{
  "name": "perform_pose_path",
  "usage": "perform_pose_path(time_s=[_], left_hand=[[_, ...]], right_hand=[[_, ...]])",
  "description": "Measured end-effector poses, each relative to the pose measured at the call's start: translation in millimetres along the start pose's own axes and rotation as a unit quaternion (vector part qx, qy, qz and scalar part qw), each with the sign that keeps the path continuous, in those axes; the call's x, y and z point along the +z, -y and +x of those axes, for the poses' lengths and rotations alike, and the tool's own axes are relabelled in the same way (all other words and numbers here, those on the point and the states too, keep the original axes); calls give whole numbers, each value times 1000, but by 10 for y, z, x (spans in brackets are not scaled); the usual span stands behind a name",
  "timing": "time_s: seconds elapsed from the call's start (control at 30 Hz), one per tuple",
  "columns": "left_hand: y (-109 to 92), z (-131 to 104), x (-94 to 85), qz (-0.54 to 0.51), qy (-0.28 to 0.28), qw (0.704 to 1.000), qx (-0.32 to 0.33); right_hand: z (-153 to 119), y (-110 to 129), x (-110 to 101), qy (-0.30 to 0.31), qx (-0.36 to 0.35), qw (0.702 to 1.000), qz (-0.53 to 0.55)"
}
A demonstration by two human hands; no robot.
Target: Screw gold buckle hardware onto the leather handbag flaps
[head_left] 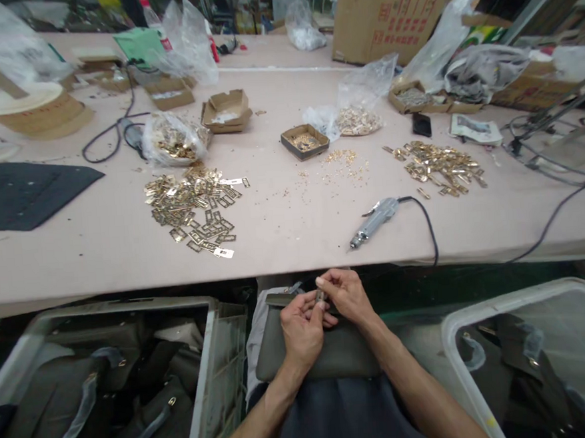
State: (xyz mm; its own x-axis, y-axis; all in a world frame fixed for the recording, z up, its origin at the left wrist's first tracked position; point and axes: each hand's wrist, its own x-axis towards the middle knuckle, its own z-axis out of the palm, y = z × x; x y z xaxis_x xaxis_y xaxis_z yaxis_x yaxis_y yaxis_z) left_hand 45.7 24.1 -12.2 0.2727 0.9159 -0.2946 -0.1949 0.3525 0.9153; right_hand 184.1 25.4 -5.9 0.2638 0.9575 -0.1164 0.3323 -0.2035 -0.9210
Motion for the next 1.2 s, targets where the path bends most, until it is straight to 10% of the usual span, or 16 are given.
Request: perform_pose_path(time_s=[0.13,0.37,0.6,0.77,0.97,1.2], left_hand=[[-54,47,-22,-59,-10,998,-29],[-74,123,-30,-75,-34,996,-42],[-146,51,-166,-36,-51,998,23],[-180,18,-296,26,-50,997,54],[-150,71,-261,0,-55,998,43],[-73,133,-205,-104,-22,994,-11]], right_hand=[[-24,453,-45,-79,-160,950,-258],[583,1192,349,-22,-296,931,-212],[1013,1420,1392,73,-268,902,-332],[1065,1383,1695,77,-199,900,-381],[1083,1276,1498,91,-243,956,-138],[532,1023,656,50,-246,966,69]])
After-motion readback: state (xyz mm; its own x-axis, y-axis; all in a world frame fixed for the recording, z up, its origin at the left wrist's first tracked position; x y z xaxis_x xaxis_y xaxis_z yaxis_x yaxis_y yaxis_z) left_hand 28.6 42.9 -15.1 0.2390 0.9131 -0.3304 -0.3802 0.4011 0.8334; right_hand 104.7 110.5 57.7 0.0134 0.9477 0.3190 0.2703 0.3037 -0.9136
